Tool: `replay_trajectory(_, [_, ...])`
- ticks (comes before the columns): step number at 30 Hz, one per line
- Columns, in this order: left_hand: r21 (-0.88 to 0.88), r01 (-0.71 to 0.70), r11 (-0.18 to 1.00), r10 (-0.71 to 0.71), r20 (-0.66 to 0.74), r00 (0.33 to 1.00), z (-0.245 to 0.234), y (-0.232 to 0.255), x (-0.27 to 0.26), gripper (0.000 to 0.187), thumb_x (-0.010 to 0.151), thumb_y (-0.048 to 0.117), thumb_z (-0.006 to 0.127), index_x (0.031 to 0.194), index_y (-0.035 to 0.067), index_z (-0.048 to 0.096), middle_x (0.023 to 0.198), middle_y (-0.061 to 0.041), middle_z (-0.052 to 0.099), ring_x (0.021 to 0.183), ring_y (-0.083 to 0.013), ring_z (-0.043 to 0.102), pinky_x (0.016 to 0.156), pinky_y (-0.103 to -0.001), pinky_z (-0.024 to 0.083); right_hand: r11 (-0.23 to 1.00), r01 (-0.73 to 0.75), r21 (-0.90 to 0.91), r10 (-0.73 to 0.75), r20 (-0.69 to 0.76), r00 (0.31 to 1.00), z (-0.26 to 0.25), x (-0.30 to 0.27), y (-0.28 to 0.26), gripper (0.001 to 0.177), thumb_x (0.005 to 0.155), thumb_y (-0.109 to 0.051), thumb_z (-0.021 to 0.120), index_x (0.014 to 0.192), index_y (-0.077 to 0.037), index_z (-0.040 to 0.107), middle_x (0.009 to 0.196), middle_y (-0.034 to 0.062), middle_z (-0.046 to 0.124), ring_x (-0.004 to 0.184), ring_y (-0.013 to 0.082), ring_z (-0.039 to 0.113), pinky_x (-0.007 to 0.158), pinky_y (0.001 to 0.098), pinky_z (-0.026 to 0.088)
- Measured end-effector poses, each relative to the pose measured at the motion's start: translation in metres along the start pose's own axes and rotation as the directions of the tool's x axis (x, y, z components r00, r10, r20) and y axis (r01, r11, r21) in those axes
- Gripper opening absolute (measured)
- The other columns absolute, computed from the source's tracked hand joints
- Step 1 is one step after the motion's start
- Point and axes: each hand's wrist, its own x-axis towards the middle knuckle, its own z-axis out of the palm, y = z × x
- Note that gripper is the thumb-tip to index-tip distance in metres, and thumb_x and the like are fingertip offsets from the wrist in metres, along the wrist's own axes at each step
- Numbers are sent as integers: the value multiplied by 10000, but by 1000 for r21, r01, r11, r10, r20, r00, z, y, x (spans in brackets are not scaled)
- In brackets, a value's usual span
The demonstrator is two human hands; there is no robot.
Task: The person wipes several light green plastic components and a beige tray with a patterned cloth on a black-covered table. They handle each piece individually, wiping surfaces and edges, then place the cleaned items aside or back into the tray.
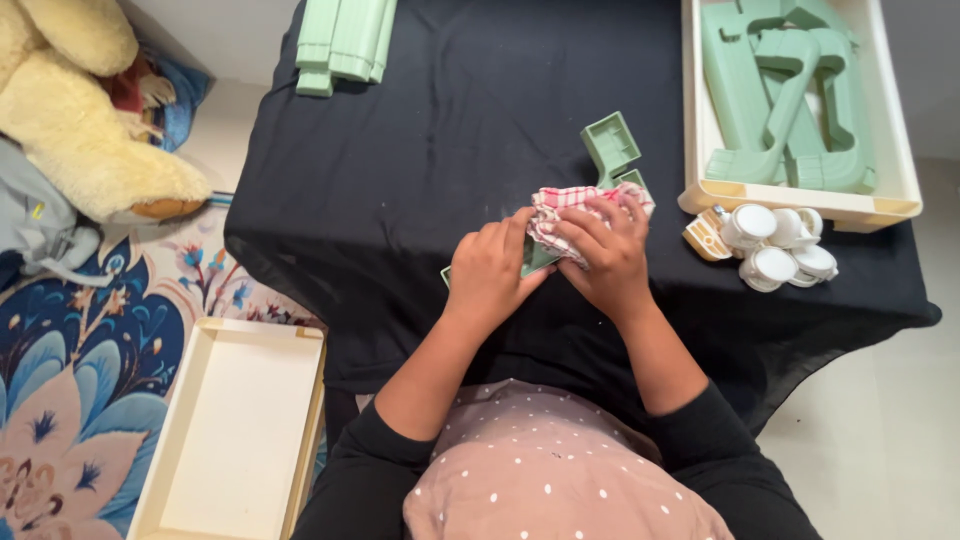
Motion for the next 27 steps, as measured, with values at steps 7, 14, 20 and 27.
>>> replay_trajectory(7, [-22,118,993,-119,-56,991,-30,-22,-30,712,712,466,878,1227,59,606,1108,-79,682,1046,-292,638,889,-445,487,993,-119,-12,120,38,992,-10,-13,-13,480,724,-143,756,1199,-203,723,1337,87,603,1372,350,478,1195,703,128])
replay_trajectory(14, [-319,193,928,-197,19,980,-14,-40,-43,597,764,356,889,1187,47,603,1121,-124,655,1087,-348,629,969,-460,501,998,-32,-48,38,140,989,-11,1,-22,416,777,-171,738,1193,-175,738,1290,39,675,1273,303,554,1184,615,265])
replay_trajectory(20, [-321,120,939,-150,-71,986,-3,-41,-53,598,750,245,883,1212,44,560,1183,-138,640,1157,-366,613,1012,-474,485,991,125,56,-130,99,987,13,3,-68,354,804,-194,776,1157,-207,760,1222,-11,690,1222,265,584,1183,583,234])
replay_trajectory(27, [-315,35,948,-75,-117,990,-6,-42,-52,623,765,248,900,1240,37,555,1215,-150,636,1172,-362,609,1020,-470,491,995,-68,-66,73,80,994,-16,6,7,222,826,-155,765,1043,-203,758,1172,-40,731,1301,230,597,1223,555,222])
